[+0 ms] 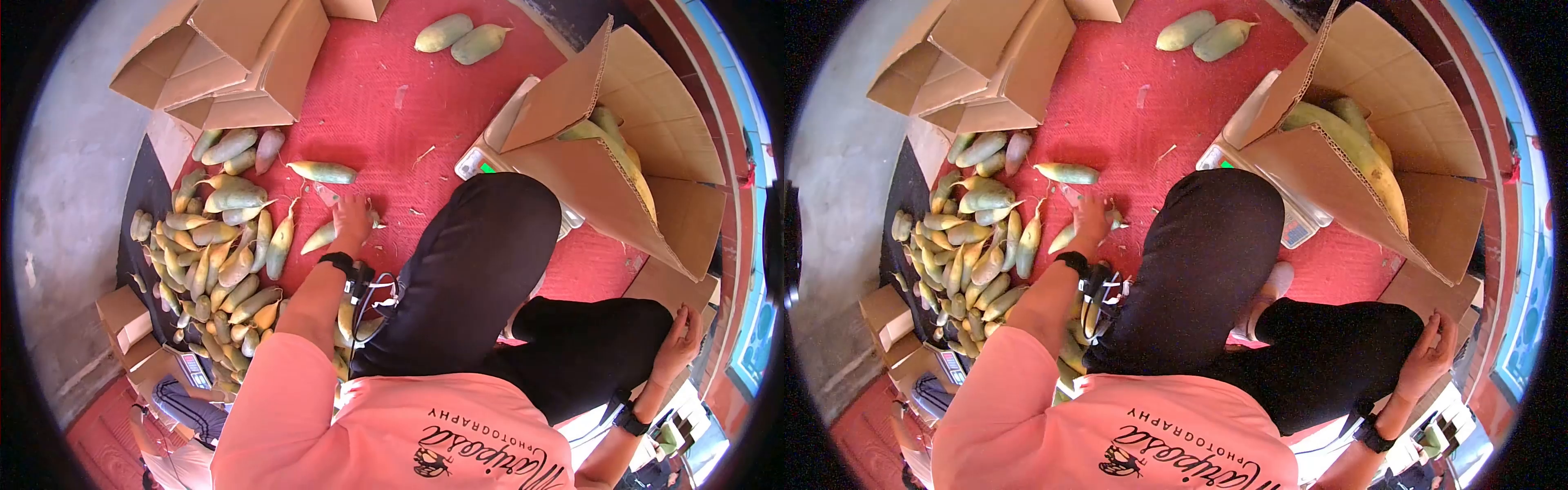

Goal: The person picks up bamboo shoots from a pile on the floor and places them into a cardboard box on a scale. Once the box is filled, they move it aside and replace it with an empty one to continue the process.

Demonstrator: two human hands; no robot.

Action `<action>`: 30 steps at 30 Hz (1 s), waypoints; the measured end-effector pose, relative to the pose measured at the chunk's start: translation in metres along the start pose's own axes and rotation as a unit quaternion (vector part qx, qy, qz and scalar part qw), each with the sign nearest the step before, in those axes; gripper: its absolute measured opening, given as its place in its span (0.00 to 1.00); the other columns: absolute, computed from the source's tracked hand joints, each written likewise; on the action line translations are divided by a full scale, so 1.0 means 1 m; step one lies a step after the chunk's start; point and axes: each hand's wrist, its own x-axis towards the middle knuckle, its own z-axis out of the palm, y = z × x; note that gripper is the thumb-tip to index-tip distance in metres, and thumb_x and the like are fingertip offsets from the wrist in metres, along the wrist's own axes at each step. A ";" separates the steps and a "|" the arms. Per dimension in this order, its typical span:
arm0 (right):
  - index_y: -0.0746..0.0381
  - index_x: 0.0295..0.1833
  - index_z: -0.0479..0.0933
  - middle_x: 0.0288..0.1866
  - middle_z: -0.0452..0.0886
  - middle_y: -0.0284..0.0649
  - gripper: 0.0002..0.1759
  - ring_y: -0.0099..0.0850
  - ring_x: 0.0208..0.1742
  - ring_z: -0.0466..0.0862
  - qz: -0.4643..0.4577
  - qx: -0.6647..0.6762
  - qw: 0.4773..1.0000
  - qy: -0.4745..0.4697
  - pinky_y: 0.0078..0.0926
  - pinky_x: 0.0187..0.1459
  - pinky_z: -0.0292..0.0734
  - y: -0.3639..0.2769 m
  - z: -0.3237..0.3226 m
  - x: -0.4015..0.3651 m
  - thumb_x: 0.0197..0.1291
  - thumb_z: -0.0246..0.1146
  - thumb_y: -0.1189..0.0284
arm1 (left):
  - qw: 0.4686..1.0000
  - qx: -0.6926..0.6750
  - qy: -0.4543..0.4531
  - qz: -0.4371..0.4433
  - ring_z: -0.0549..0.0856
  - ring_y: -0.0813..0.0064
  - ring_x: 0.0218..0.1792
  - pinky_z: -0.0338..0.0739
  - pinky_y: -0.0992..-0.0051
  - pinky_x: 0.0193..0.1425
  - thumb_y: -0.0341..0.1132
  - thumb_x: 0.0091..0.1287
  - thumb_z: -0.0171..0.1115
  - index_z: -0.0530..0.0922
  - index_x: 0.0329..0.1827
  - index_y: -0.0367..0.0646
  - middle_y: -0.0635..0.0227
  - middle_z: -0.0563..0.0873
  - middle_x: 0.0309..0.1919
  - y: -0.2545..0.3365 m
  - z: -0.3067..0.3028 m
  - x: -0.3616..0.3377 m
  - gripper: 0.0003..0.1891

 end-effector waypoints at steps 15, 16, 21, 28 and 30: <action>0.69 0.41 0.75 0.34 0.76 0.44 0.04 0.32 0.36 0.78 0.063 0.038 0.997 -0.010 0.25 0.41 0.72 -0.010 -0.004 0.002 0.62 0.56 0.81 | 0.976 0.195 0.062 0.069 0.69 0.60 0.60 0.61 0.50 0.65 0.37 0.63 0.54 0.74 0.59 0.55 0.66 0.74 0.53 -0.034 -0.013 0.065 0.19; 0.69 0.40 0.75 0.33 0.76 0.44 0.04 0.33 0.35 0.77 0.059 0.052 0.997 -0.013 0.26 0.40 0.72 -0.011 -0.004 0.004 0.62 0.56 0.81 | 0.966 0.243 0.051 0.069 0.70 0.60 0.59 0.62 0.51 0.64 0.37 0.62 0.55 0.76 0.56 0.53 0.66 0.75 0.51 -0.037 -0.013 0.060 0.18; 0.69 0.36 0.73 0.28 0.73 0.46 0.01 0.37 0.30 0.76 0.026 0.045 0.999 0.002 0.26 0.35 0.72 -0.023 -0.004 0.014 0.58 0.57 0.83 | 0.967 0.223 0.048 0.114 0.70 0.59 0.60 0.60 0.49 0.66 0.38 0.59 0.60 0.76 0.52 0.52 0.67 0.77 0.52 -0.049 -0.015 0.045 0.16; 0.68 0.35 0.74 0.29 0.74 0.47 0.02 0.43 0.29 0.77 0.024 0.048 0.998 0.012 0.29 0.32 0.73 -0.035 -0.005 0.022 0.55 0.59 0.83 | 0.995 0.017 0.077 -0.054 0.81 0.51 0.45 0.76 0.61 0.50 0.43 0.56 0.65 0.74 0.50 0.44 0.52 0.80 0.48 -0.061 -0.066 0.061 0.21; 0.68 0.35 0.74 0.29 0.74 0.47 0.02 0.44 0.29 0.77 0.035 0.056 0.998 0.017 0.30 0.32 0.73 -0.038 -0.006 0.023 0.55 0.60 0.83 | 0.949 -0.157 0.271 -0.017 0.82 0.57 0.43 0.78 0.63 0.46 0.43 0.62 0.63 0.73 0.48 0.40 0.55 0.80 0.47 -0.085 -0.069 0.060 0.18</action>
